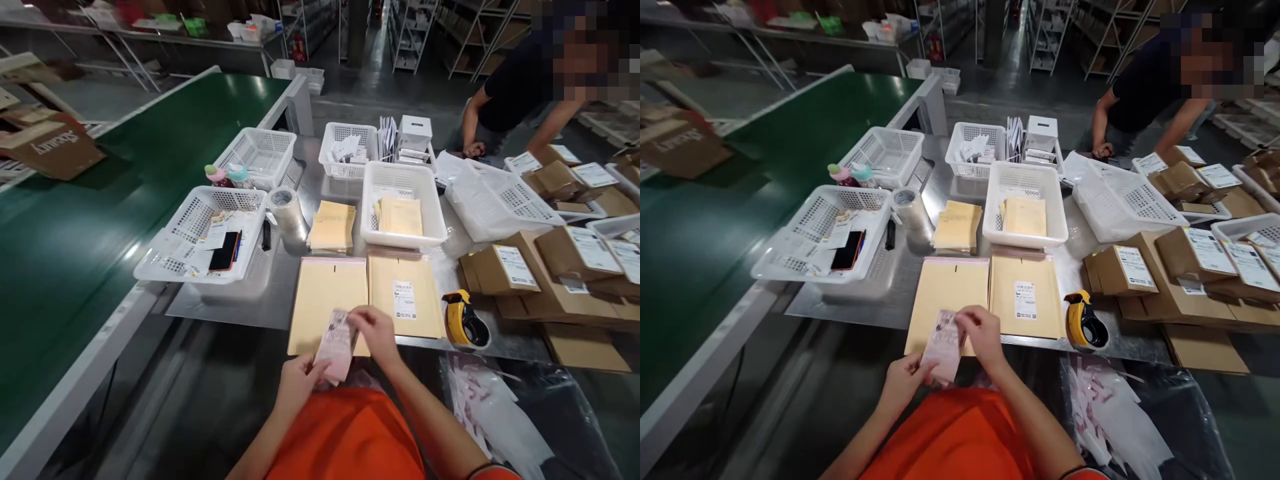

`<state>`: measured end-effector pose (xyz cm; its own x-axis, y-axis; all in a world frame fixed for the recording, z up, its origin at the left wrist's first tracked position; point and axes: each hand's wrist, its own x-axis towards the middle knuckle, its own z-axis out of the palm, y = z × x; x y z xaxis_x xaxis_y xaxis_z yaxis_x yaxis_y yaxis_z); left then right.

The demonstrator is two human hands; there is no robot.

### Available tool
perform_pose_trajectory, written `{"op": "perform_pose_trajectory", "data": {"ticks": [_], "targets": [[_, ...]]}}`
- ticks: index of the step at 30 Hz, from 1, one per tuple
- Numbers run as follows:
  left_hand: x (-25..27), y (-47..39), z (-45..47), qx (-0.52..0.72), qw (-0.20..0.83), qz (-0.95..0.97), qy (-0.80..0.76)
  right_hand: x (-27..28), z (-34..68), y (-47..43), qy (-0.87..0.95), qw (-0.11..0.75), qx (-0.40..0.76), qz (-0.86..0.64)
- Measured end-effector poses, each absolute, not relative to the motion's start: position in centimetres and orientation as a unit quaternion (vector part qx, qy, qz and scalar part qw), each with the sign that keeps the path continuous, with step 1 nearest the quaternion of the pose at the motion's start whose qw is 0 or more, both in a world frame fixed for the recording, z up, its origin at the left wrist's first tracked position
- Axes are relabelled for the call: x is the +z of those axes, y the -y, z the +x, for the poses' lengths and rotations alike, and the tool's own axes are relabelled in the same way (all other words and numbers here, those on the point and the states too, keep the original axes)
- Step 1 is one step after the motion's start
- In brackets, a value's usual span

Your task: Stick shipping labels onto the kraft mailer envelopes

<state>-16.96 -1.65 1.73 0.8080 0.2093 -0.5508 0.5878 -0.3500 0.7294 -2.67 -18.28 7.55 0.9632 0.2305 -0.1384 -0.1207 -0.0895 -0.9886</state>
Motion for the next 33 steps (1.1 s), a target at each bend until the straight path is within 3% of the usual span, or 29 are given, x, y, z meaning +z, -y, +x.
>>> {"op": "perform_pose_trajectory", "data": {"ticks": [4,7,12,16,24,28,31,33], "targets": [[-1.3,-1.3,-22.3,-0.300,0.352,0.862,-0.209,9.8,2.4,19.1,-0.012,0.709,-0.056,-0.703],[-2.0,-4.2,-26.0,-0.362,0.255,0.873,-0.202,7.5,3.7,18.3,0.038,0.673,0.029,-0.738],[-1.6,-6.0,-25.4,-0.298,0.127,0.942,-0.081,-1.0,2.3,15.0,0.081,0.590,0.166,-0.786],[-1.9,-4.3,-19.8,-0.222,0.130,0.966,0.036,-4.7,1.7,13.3,0.109,0.506,0.183,-0.836],[-4.1,-2.5,-14.7,-0.263,0.141,0.953,0.054,-5.9,-0.1,12.5,0.143,0.307,0.112,-0.934],[-4.1,-2.8,-14.6,-0.282,0.144,0.947,0.055,-7.8,-2.0,12.2,0.326,0.149,0.070,-0.931],[-3.8,-2.9,-14.2,-0.295,0.147,0.942,0.053,-9.0,-1.4,12.5,0.472,0.130,0.105,-0.865],[-3.7,-2.8,-14.0,-0.302,0.154,0.939,0.049,-9.3,-0.1,12.8,0.456,0.134,0.106,-0.874]]}}
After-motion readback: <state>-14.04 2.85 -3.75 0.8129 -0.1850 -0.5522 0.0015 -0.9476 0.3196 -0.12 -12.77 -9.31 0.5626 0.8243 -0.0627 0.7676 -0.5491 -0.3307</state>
